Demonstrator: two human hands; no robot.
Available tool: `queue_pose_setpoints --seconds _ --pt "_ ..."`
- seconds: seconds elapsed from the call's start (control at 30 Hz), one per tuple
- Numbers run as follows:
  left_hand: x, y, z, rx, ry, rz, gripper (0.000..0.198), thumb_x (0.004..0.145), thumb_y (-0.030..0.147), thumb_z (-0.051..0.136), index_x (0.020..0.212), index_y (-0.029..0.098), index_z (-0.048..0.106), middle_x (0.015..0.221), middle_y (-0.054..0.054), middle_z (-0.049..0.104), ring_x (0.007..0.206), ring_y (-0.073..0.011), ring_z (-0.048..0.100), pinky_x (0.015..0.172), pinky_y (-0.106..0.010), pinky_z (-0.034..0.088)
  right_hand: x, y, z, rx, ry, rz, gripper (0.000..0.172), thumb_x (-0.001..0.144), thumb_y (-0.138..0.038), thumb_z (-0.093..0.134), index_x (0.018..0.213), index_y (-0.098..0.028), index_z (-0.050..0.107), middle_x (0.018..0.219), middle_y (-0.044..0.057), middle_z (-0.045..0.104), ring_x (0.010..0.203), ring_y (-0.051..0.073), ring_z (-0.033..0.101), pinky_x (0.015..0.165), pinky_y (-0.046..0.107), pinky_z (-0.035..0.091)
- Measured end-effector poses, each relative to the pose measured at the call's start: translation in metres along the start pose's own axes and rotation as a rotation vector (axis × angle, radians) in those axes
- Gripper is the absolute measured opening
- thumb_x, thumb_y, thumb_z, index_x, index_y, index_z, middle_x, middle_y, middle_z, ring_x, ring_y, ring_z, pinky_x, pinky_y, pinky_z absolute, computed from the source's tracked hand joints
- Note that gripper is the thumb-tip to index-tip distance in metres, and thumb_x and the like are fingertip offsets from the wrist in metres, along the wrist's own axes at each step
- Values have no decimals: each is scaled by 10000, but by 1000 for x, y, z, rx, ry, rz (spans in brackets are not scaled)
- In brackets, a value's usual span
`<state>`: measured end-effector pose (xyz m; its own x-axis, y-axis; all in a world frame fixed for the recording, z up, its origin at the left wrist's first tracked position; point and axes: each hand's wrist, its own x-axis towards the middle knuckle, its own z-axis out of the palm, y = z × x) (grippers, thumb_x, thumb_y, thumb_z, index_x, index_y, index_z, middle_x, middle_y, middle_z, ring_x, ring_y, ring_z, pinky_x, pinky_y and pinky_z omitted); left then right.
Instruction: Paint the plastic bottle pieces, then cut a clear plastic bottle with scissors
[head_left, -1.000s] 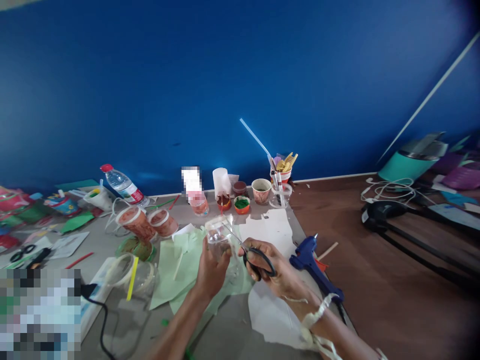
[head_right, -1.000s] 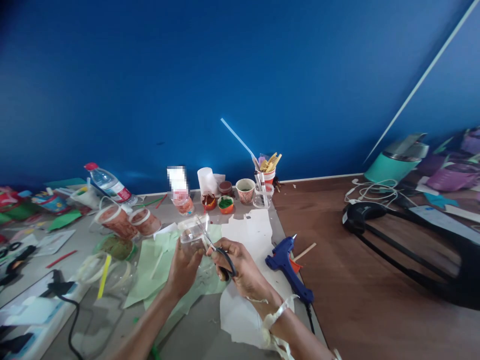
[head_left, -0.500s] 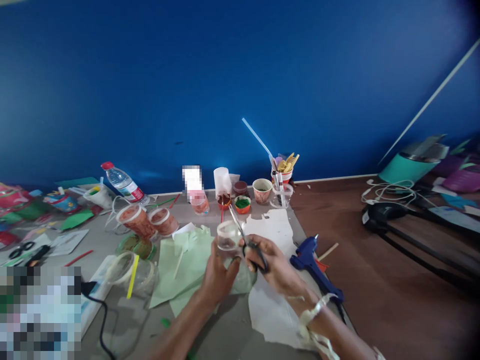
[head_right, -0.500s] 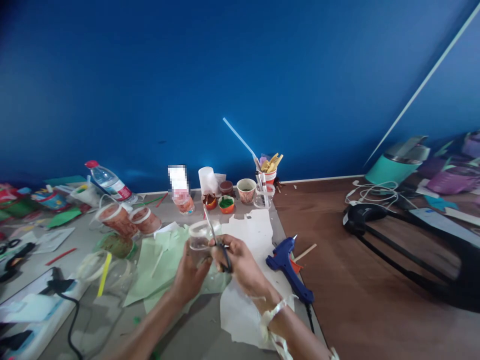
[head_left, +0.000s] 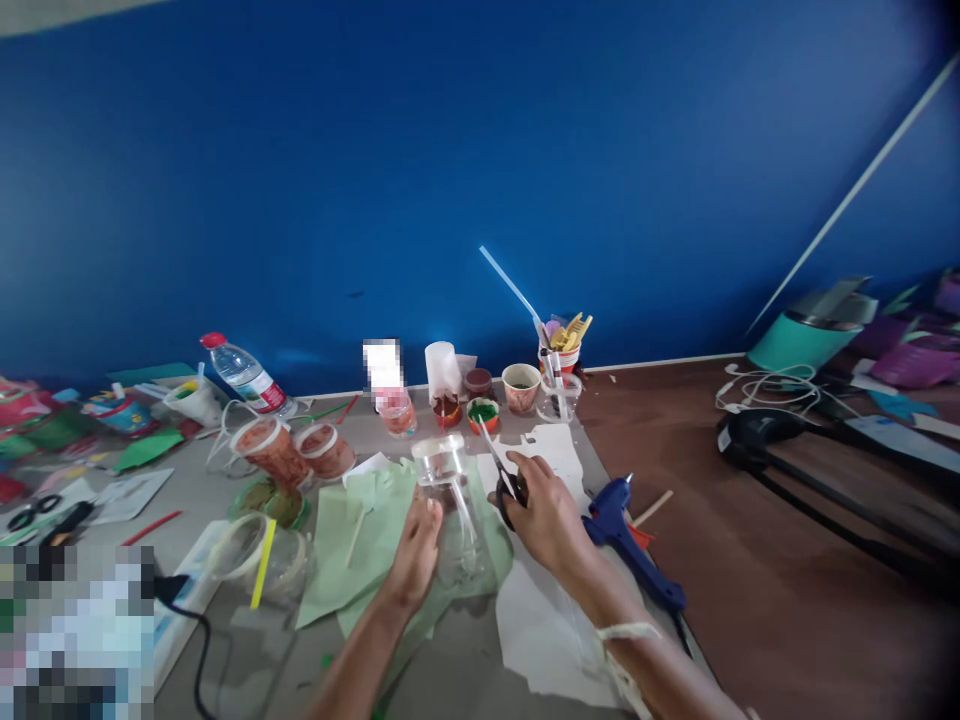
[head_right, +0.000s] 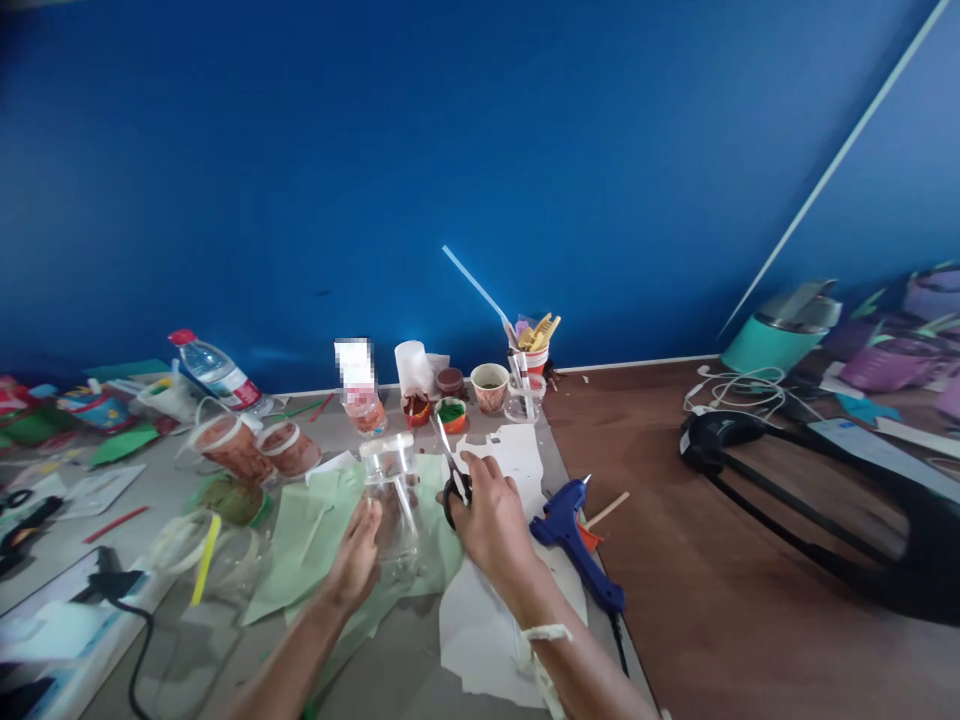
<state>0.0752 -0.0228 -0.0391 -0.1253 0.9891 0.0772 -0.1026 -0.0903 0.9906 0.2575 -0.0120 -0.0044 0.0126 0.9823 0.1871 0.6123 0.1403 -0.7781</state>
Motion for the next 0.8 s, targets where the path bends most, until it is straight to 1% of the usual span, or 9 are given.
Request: queue_pose_setpoints --seconds 0.1,0.2,0.3,0.37,0.5,0.6,0.7,0.77,0.8 --pt "-2 1 0 -87 -74 -116 545 796 639 534 1119 218 658 1098 -120 698 1173 -304 581 1008 -469 441 -6 -6 -1 -346 -130 -36 409 772 -149 536 1177 -127 587 1078 151 599 937 286 592 866 425 362" --pt "-4 10 6 -231 -135 -191 562 793 637 521 1149 222 649 1093 -113 704 1158 -316 591 986 -485 459 -12 -10 0 -488 -237 -44 381 766 -132 532 1140 -136 605 1072 152 592 977 294 591 879 422 335" --pt "-4 19 10 -371 -163 -226 519 770 533 595 1179 217 636 1113 -94 703 1159 -314 590 992 -473 459 -16 -6 4 -516 -278 -58 414 754 -146 558 1167 -151 589 1090 144 583 1017 295 567 889 411 317" --pt "-4 24 11 -443 -173 -264 486 773 449 623 1191 201 627 1135 -82 699 1180 -296 578 1018 -448 439 -17 -1 7 -529 -277 -74 447 746 -175 585 1193 -155 574 1107 146 579 1037 302 547 905 419 301" --pt "-3 28 10 -536 -190 -351 427 777 359 669 1169 195 632 1102 -64 711 1178 -259 581 1013 -384 438 -16 4 9 -592 -185 -82 465 749 -194 597 1211 -151 568 1122 156 582 1052 321 530 907 425 295" --pt "-4 28 11 -544 -188 -322 392 727 334 739 1090 201 670 999 -48 736 1059 -244 644 930 -332 483 -12 0 8 -604 -150 -38 404 781 -173 556 1184 -155 586 1082 151 621 1001 297 579 875 399 323" --pt "-4 27 14 -558 -201 -281 409 686 330 783 1063 207 683 966 -37 739 972 -222 669 875 -296 496 -6 -4 6 -596 -246 44 330 832 -139 476 1136 -136 603 912 133 698 852 257 656 840 376 356" --pt "-5 27 14 -566 -252 -260 450 700 336 773 1118 212 662 1015 -49 729 992 -232 660 889 -320 491 -4 -6 5 -592 -310 90 329 843 -135 453 1138 -121 598 821 129 722 811 256 680 828 368 376" --pt "-5 27 14 -567 -283 -253 473 710 338 764 1151 214 645 1050 -58 720 1013 -244 653 903 -343 486 -4 -7 5 -587 -329 105 342 843 -144 455 1156 -116 591 815 134 728 825 262 686 829 367 383"
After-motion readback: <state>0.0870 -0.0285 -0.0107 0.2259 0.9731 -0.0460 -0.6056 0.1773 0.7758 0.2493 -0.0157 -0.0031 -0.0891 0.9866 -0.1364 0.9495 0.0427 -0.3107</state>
